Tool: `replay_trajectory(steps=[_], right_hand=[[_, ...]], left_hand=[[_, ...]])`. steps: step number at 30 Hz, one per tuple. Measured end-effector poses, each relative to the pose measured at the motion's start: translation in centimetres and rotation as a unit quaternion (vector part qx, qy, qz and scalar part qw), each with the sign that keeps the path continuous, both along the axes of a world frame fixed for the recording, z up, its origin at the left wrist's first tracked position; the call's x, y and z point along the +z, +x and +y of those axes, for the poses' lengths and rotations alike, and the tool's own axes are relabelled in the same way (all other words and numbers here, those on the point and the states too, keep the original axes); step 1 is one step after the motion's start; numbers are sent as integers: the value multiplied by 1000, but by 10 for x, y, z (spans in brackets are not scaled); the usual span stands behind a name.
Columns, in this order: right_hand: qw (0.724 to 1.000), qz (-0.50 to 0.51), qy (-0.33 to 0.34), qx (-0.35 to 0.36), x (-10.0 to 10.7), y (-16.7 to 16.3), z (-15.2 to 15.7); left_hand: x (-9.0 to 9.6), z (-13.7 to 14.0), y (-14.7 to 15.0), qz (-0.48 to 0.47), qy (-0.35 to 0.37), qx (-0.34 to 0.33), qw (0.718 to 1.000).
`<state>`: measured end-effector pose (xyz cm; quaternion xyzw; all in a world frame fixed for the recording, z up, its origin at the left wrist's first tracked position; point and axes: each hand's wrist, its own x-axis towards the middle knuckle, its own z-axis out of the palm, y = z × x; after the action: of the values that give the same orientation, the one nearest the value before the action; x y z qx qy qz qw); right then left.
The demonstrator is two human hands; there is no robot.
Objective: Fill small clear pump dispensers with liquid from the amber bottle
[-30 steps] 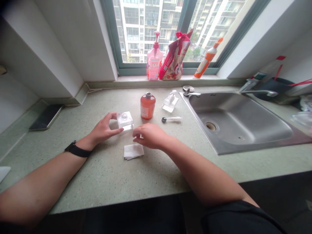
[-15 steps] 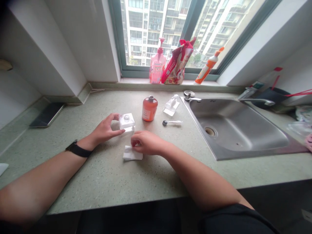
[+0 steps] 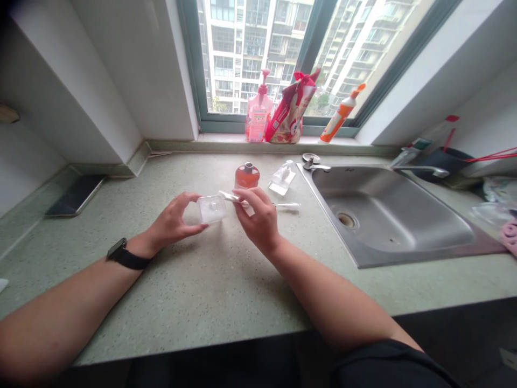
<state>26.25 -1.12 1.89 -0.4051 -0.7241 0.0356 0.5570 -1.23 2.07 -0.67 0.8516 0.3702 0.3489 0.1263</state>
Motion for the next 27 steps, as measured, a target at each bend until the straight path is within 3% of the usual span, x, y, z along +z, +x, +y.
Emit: replay_trajectory(steps=[4,8,16,27], right_hand=[[996,-87,35,-5,-7,-5,-3],[991,-115,43,47,-11,-7,-2],[984,-144,47,94,-11,-7,-2],[977,-185,54,91,-10,-3,-2]], left_hand=[[-4,0,0,17,59,-18,998],[-7,-1,0,20,93,-25,995],[-4,-2,-1,40,89,-23,995],[1,-4,1,64,86,-15,994]])
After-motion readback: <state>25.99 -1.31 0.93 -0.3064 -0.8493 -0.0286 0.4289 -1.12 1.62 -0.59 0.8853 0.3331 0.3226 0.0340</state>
